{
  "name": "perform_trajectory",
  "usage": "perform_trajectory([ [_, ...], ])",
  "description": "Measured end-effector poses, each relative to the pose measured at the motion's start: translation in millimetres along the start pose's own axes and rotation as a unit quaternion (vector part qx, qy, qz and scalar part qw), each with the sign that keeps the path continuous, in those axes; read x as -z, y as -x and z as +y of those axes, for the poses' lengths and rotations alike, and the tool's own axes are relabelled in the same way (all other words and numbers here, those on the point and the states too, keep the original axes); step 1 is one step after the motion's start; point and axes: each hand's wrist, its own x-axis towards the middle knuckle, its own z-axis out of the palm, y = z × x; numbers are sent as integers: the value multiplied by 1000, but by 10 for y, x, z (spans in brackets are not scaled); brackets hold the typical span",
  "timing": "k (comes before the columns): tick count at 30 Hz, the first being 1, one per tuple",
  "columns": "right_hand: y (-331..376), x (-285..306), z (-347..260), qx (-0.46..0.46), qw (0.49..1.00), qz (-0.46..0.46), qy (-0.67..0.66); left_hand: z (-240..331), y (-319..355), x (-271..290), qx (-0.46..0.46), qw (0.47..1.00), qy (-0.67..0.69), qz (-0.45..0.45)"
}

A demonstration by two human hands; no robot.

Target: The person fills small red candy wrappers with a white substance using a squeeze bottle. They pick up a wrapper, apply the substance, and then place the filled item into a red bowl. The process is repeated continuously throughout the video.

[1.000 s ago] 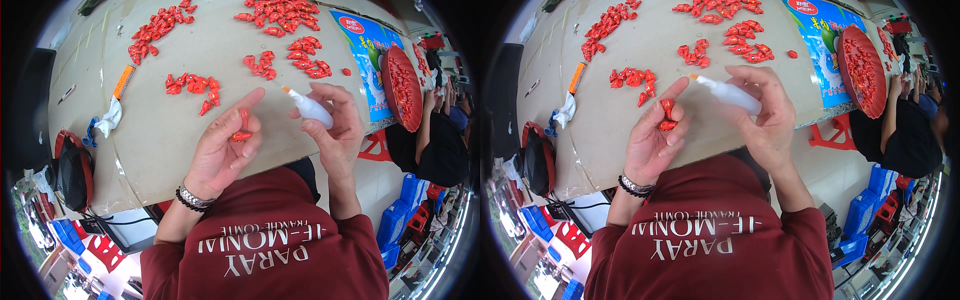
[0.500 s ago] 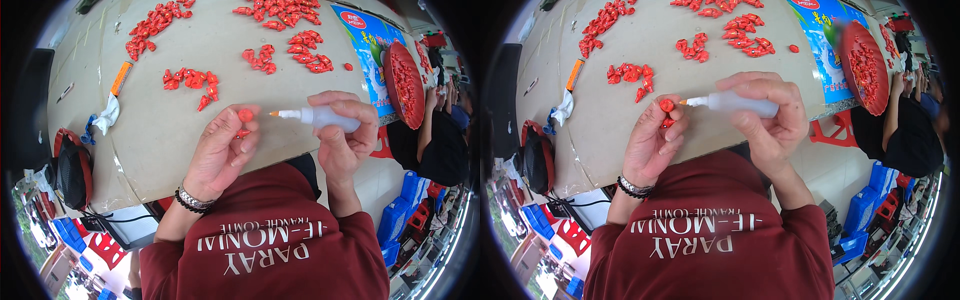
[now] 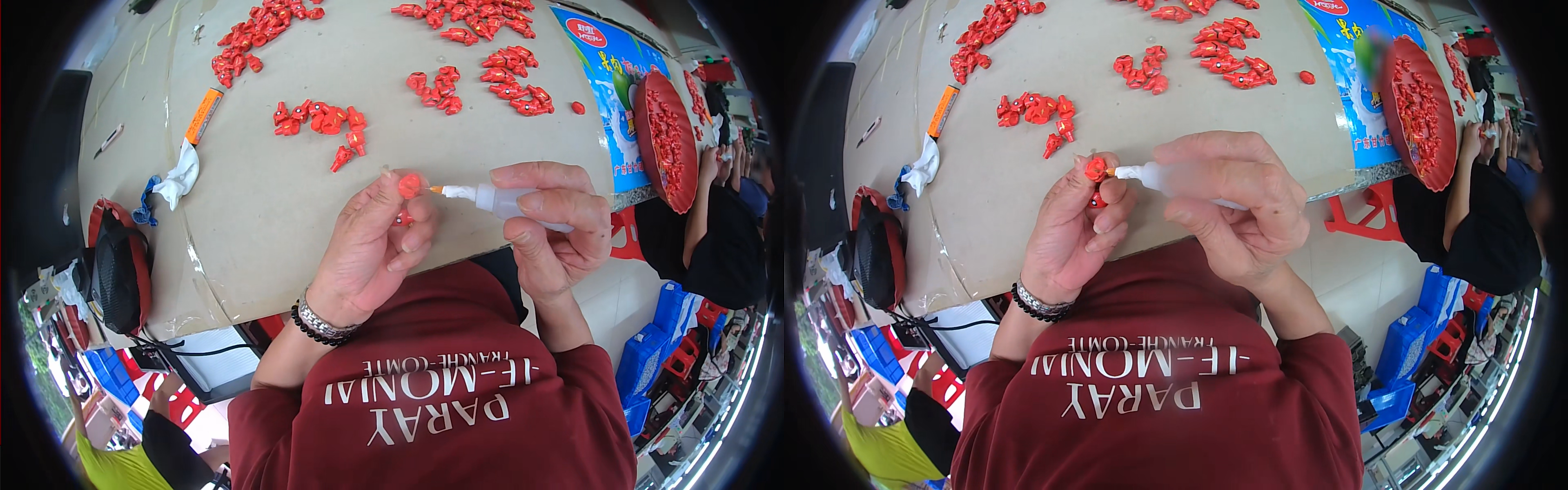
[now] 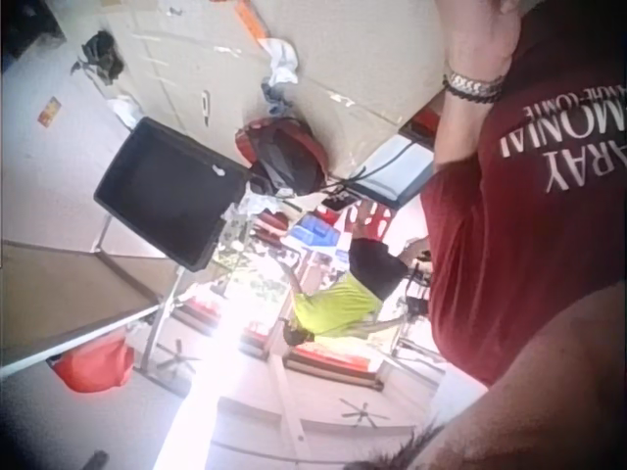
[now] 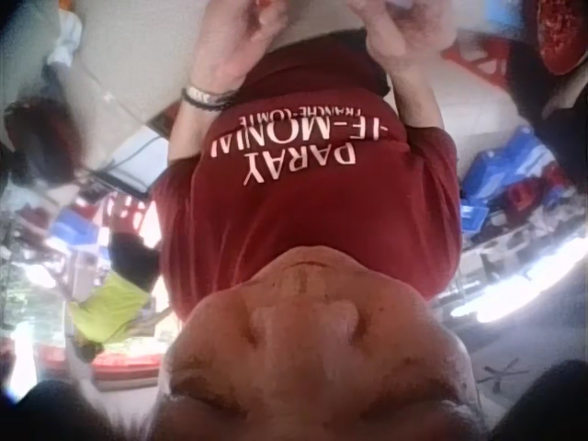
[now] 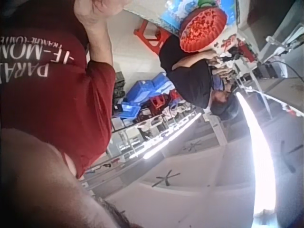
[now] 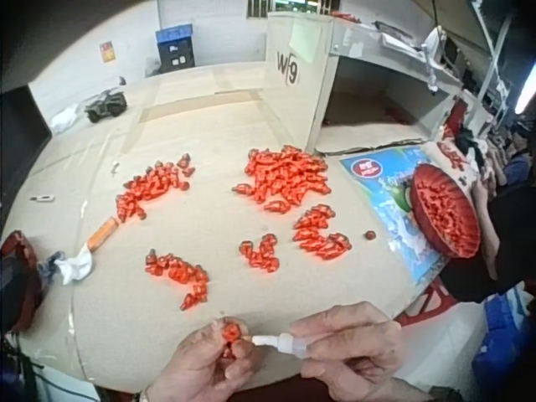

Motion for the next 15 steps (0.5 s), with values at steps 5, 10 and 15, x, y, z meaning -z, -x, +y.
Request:
perform_trajectory([
  [5, 11, -20, 3, 1, 1000, -9, 5, -3, 6, 1, 2, 1000, -17, -6],
  [10, 8, -36, 9, 5, 1000, -16, 9, -5, 8, -17, 7, 999, -31, 9],
  [15, -2, -43, 13, 4, 1000, -18, 10, -13, 17, -21, 8, 999, -34, 12],
])
